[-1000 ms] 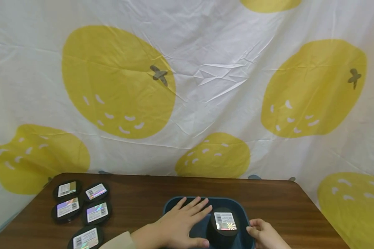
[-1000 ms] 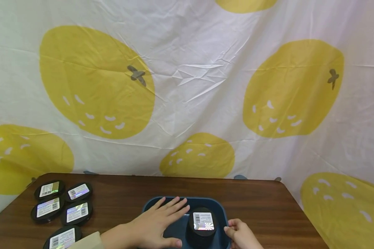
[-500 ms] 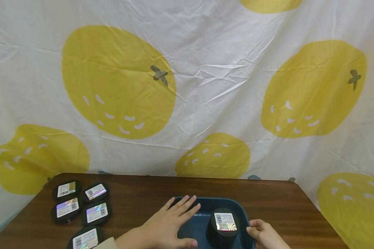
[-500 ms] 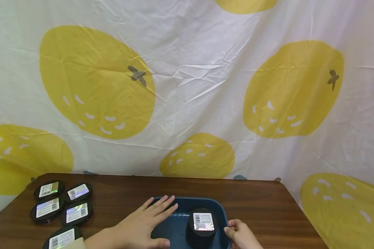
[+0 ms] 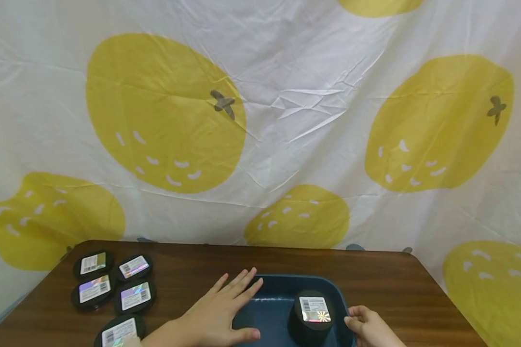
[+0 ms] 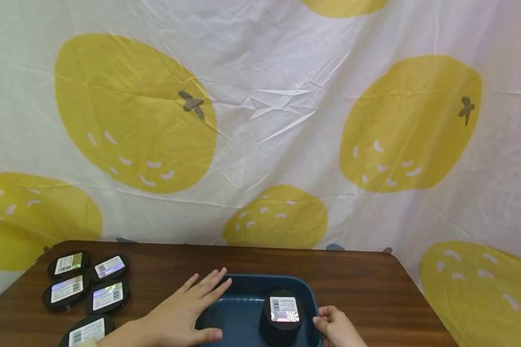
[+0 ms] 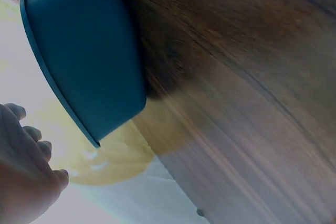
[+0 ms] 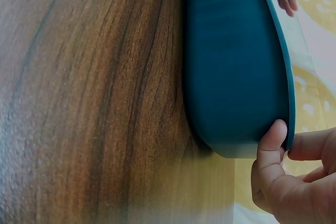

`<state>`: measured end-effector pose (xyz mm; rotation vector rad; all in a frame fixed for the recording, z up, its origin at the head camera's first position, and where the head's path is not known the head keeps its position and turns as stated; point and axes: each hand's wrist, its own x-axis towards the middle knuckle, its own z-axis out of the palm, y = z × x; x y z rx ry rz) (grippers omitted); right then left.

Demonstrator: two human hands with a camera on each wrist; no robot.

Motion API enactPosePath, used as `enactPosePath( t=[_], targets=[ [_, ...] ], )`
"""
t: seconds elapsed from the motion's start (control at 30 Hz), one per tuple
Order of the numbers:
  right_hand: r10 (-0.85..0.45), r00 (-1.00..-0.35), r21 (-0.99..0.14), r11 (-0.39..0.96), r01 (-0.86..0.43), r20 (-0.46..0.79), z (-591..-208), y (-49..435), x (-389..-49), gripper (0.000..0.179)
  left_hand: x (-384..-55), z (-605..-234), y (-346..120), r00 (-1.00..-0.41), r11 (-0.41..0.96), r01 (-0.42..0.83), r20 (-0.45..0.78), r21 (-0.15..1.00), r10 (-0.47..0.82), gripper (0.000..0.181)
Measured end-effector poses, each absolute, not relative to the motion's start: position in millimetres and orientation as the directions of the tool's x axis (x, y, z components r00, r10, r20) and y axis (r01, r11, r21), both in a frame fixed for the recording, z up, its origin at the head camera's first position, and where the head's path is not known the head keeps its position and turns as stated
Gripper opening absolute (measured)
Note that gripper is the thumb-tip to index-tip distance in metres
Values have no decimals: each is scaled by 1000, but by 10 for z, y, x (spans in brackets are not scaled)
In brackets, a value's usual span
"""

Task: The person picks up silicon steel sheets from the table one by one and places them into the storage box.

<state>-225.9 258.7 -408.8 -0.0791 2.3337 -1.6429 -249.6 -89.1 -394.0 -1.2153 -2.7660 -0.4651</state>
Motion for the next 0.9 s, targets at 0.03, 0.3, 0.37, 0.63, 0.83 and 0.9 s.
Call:
enactPosePath(
  t=[0.03, 0.3, 0.37, 0.63, 0.83, 0.9],
  targets=[
    [-205, -958, -928, 354, 117, -199, -4088, 2587, -2258, 33, -2492, -3946, -907, -684, 641, 729, 201, 241, 701, 83],
    [-201, -958, -923, 366, 120, -204, -4092, 2589, -2266, 34, -2467, -3966, -1050, -710, 661, 704, 241, 260, 662, 84],
    [-206, -957, -923, 365, 118, -204, -4086, 2595, -2268, 34, -2460, -3967, -1080, -713, 665, 702, 251, 256, 655, 85],
    [-232, -949, -942, 307, 135, -212, -4069, 2597, -2260, 36, -2455, -4022, -1167, -711, 680, 701, 285, 217, 642, 87],
    [-226, -951, -940, 316, 133, -210, -4068, 2581, -2253, 35, -2439, -4063, -1269, -715, 700, 690, 320, 181, 622, 87],
    [-223, -952, -938, 322, 131, -209, -4068, 2577, -2250, 35, -2434, -4080, -1310, -720, 710, 683, 327, 173, 612, 88]
  ],
)
